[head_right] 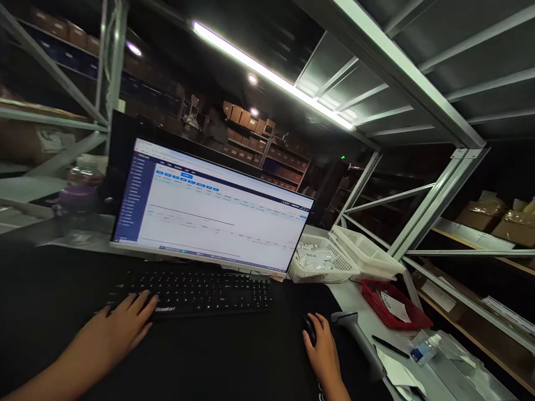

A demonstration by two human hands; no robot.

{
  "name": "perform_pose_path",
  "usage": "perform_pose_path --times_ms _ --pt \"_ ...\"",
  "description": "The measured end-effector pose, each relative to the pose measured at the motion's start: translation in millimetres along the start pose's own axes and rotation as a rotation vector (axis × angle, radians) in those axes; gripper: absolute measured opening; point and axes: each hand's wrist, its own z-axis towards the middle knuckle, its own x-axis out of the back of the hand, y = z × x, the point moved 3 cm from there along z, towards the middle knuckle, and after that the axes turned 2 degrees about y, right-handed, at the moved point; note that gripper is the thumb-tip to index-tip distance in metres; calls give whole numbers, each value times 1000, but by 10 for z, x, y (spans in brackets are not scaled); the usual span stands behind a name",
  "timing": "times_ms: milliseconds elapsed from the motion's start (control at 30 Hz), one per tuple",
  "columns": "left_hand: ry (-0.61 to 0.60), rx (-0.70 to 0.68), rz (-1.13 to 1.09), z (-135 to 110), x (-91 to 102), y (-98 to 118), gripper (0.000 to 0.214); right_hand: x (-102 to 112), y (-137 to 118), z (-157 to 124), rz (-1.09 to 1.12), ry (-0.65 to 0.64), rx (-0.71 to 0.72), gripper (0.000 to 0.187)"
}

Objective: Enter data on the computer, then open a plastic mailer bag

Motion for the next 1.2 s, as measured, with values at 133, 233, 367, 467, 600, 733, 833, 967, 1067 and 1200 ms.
perform_pose_path --times_ms 133,233,367,467,600,733,833,967,1067,1200 --pt "10 -16 34 -1 29 4 55 37 -19 4 8 -40 41 48" --pt "7 -20 53 1 43 8 55 58 -37 6 10 -48 63 44" --pt "-1 -14 54 -1 46 21 54 40 -42 -15 23 -35 55 45" --pt "-19 3 50 -4 71 34 52 7 -5 -37 28 -24 58 45" --pt "-68 2 67 -4 123 54 51 -27 72 -43 28 -39 65 47" --pt "-68 2 49 -5 164 71 51 -29 101 -37 30 -44 67 48" --pt "-68 3 35 -7 182 81 51 -20 96 -34 31 -40 69 48" --pt "-89 -1 42 -5 210 85 52 -15 93 -33 35 -37 65 48" --pt "-89 1 31 -8 237 83 51 -21 106 -30 40 -39 63 49" --pt "-81 11 4 -19 255 88 51 -33 140 -19 49 -31 57 51"
